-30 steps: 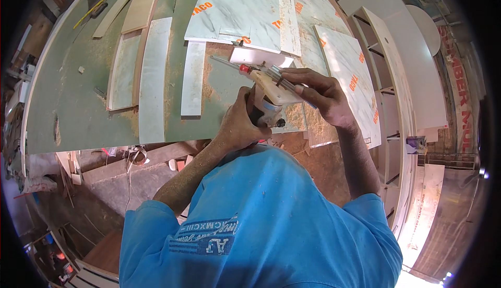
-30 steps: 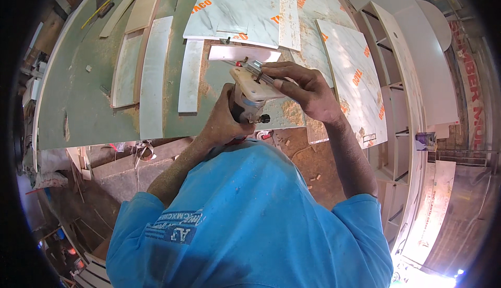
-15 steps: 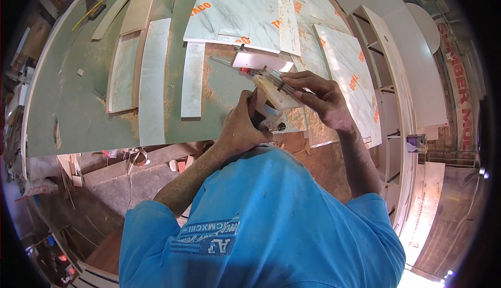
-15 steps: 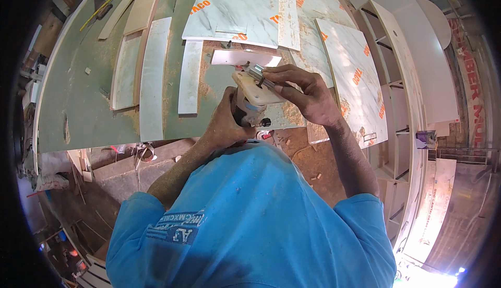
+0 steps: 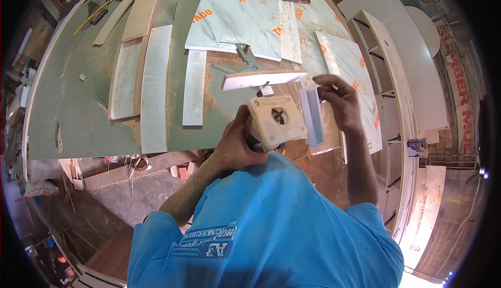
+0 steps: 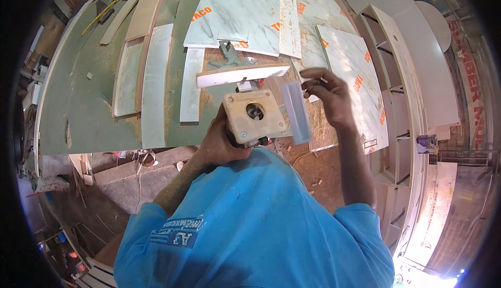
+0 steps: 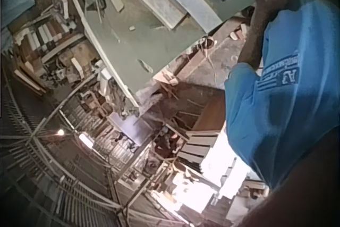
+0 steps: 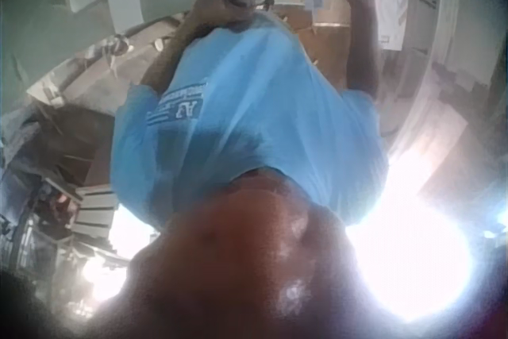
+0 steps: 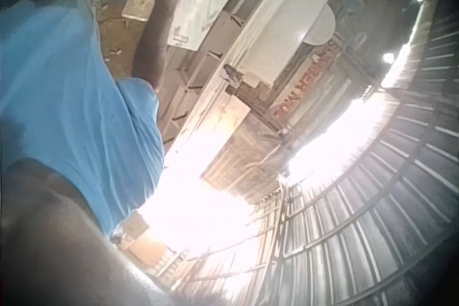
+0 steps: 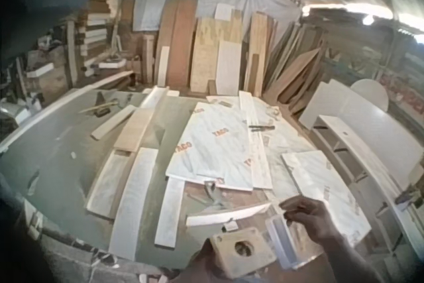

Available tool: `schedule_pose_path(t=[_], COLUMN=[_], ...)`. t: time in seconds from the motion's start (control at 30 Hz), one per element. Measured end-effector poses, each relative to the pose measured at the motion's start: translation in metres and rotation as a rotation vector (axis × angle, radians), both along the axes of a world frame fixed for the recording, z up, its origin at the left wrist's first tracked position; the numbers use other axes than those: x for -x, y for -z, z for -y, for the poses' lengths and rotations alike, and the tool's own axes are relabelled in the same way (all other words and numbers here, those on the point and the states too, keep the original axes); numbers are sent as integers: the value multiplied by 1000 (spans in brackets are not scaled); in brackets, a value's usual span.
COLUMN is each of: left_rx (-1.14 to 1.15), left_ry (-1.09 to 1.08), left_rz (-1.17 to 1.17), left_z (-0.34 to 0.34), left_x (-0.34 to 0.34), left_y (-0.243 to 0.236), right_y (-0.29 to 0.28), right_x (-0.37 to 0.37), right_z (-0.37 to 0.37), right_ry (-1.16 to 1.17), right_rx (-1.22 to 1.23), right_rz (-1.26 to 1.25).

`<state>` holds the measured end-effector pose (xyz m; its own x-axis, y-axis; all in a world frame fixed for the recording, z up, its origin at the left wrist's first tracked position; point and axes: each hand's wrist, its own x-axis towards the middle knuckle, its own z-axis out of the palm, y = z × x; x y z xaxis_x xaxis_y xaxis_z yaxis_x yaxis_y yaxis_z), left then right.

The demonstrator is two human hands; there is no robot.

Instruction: The person uses a handheld wood router to cut a rectangular opening in a wood panel covered with white protective film. They guide the tool through the material, inspect the router base while handling a metal hardware piece, and then perform additional routing on the panel.

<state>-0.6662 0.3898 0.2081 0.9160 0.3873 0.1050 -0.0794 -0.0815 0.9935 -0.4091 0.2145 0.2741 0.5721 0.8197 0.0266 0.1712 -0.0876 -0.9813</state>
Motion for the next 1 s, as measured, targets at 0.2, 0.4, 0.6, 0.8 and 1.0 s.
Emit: schedule_pose_path(t=[0.2,0.4,0.6,0.8,1.0], left_rx=[160,350,-37,-124,-205], left_ry=[-29,-11,-85,98,128], left_rz=[18,9,87,-46,-91], left_z=[-10,-18,-21,-13,1], left_x=[-6,-1,6,-3,-9], left_y=[27,22,10,-1,-26], right_y=[195,233,86,-23,-51], right_x=[7,22,45,73,68], right_z=[9,-14,-37,-37,-15], right_ry=[236,402,146,-141,-176], right_rx=[320,148,-53,1,242], right_rz=[-599,-741,-749,-550,-326])
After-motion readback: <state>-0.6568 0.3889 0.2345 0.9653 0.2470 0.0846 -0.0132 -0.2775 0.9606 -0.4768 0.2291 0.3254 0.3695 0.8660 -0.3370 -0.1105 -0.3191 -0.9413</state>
